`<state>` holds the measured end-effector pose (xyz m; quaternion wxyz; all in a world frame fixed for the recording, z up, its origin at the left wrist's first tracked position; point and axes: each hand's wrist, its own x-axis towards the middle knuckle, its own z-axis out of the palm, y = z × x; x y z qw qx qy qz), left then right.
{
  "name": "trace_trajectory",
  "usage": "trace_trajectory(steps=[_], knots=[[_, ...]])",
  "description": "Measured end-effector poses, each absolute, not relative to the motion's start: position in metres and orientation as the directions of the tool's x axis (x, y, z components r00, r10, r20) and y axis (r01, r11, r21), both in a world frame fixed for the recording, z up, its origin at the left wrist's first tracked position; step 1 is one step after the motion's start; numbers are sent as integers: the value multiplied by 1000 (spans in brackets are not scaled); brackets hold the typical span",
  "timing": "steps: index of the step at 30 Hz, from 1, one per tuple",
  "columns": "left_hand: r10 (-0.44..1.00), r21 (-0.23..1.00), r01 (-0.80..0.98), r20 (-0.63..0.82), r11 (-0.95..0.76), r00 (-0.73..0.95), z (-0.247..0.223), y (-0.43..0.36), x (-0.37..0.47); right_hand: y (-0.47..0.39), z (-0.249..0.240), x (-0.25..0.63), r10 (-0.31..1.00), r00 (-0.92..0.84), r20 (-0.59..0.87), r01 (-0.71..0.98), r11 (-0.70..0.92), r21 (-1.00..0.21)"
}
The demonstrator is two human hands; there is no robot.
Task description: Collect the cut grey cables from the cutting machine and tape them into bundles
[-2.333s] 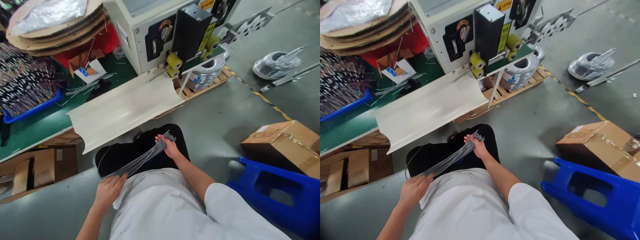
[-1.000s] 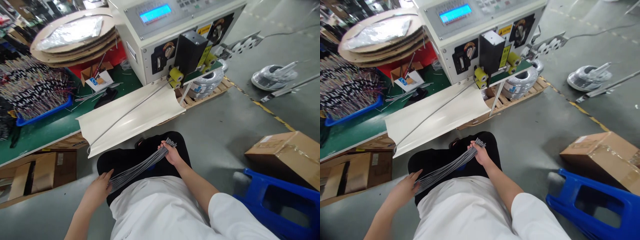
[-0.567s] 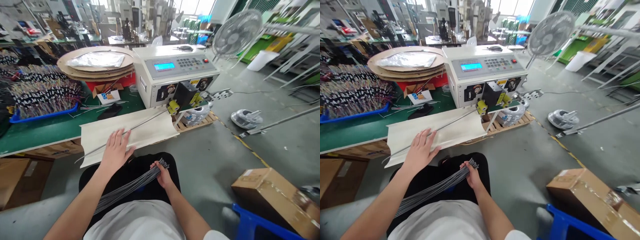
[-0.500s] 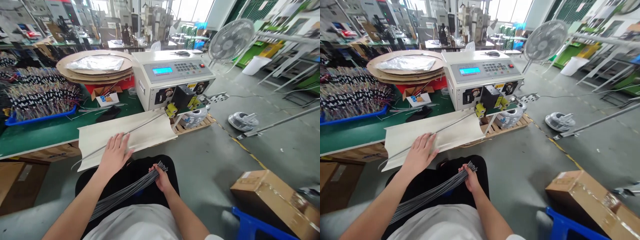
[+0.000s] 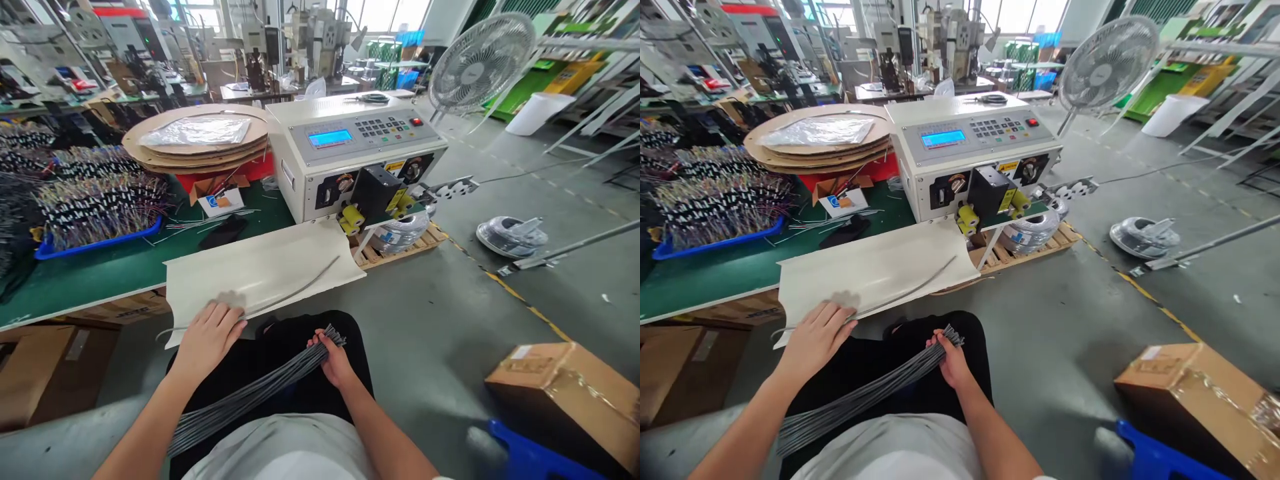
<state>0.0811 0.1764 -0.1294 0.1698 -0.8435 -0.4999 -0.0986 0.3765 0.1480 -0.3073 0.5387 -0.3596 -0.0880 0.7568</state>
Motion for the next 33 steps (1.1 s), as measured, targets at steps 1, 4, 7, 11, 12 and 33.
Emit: trace_trajectory(steps=[1, 4, 7, 11, 12, 33], knots=[[767, -202, 846, 357, -494, 533, -128, 171, 74, 148, -308, 377, 875, -154, -459, -750, -406, -522], [646, -257, 755, 398, -603, 652, -125, 143, 59, 149, -312, 377, 858, -143, -493, -733, -427, -530], [626, -252, 698, 312, -671, 715, -132, 108, 58, 149, -316, 378, 835, -138, -533, -714, -456, -531], [704, -111, 714, 122, -691, 700, -167, 64, 63, 148, -321, 378, 824, -148, -547, -719, -469, -513], [729, -65, 734, 80, -676, 679, -178, 56, 64, 148, -321, 378, 828, -152, -540, -723, -466, -510], [894, 84, 898, -86, -433, 439, -227, 53, 74, 145, -316, 376, 886, -149, -440, -743, -394, -541]])
